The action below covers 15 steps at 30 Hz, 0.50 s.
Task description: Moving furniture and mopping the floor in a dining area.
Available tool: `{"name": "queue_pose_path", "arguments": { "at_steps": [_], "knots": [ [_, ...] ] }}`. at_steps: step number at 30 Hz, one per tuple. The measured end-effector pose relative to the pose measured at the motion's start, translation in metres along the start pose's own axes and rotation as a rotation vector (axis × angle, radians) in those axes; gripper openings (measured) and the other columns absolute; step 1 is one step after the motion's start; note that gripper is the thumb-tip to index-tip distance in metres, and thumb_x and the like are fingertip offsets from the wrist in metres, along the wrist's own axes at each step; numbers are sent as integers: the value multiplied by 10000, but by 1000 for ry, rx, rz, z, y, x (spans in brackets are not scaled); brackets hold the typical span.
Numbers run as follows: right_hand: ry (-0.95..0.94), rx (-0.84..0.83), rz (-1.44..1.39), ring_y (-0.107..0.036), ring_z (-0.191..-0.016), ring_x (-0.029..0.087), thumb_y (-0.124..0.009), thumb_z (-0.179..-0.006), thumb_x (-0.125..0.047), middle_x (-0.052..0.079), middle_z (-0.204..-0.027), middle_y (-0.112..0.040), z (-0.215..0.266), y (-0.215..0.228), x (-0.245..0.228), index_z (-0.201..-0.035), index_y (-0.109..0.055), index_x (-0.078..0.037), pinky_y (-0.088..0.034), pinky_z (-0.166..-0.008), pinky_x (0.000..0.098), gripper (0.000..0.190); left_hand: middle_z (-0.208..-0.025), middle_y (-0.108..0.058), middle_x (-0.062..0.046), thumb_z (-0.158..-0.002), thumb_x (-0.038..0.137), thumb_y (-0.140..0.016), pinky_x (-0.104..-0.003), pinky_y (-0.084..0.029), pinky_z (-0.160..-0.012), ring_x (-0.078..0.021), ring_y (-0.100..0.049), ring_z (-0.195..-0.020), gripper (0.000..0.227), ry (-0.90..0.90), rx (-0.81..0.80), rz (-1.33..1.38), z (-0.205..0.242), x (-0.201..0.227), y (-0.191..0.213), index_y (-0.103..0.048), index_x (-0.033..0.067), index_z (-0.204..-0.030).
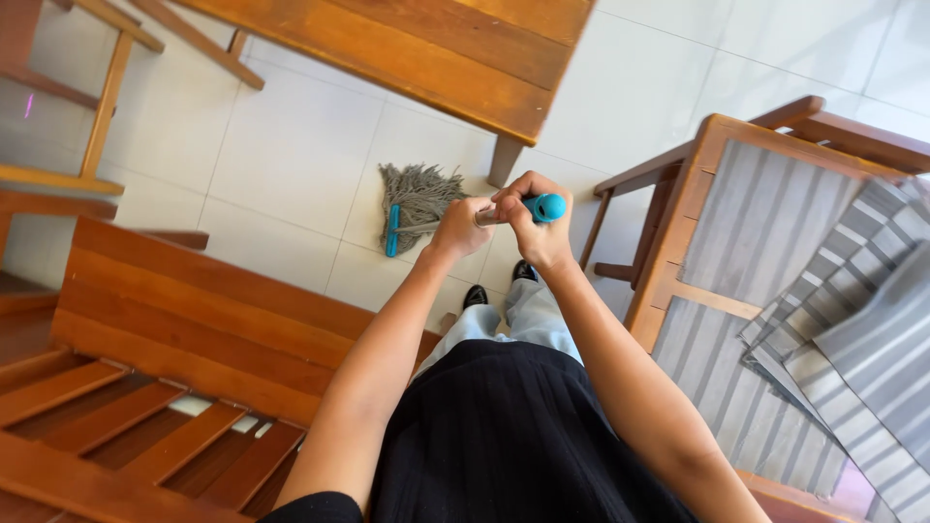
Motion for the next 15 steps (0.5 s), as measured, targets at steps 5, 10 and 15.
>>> {"name": "queue_pose_path", "arguments": {
  "at_steps": [5,10,15],
  "knots": [
    [84,158,-83,-558,-658,205,-532,-968,-155,102,-701,-548,2,54,-25,-793,-515,-3,-581,-823,409,232,-697,-681,-153,-756,189,-765,-407,-515,-583,-294,-672,-631,187,-142,-93,77,-20,66,-13,-651,45,-791],
    [16,305,-328,-457,-562,215,-405,-995,-339,100,-601,-459,-7,95,-1,-746,-470,-25,-492,-649,384,406,-602,-575,-236,-774,252,-823,-445,-467,-553,-415,-542,-607,400,-58,-230,36,-49,47,-66,-573,-36,-652],
    [-7,294,-309,-415,-555,227,-376,-976,-353,104,-594,-432,-16,125,18,-728,-427,-42,-464,-655,398,401,-642,-596,-241,-797,338,-713,-448,-494,-563,-429,-574,-576,329,-1,-337,-77,-74,55,-84,-701,27,-690]
  ]
}}
Point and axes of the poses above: each hand's wrist, its own z-axis away from the middle knuckle, its own y-axis out of the back of the hand, x = y × z, the point moved 4 cm from there along -z, towards the middle knuckle
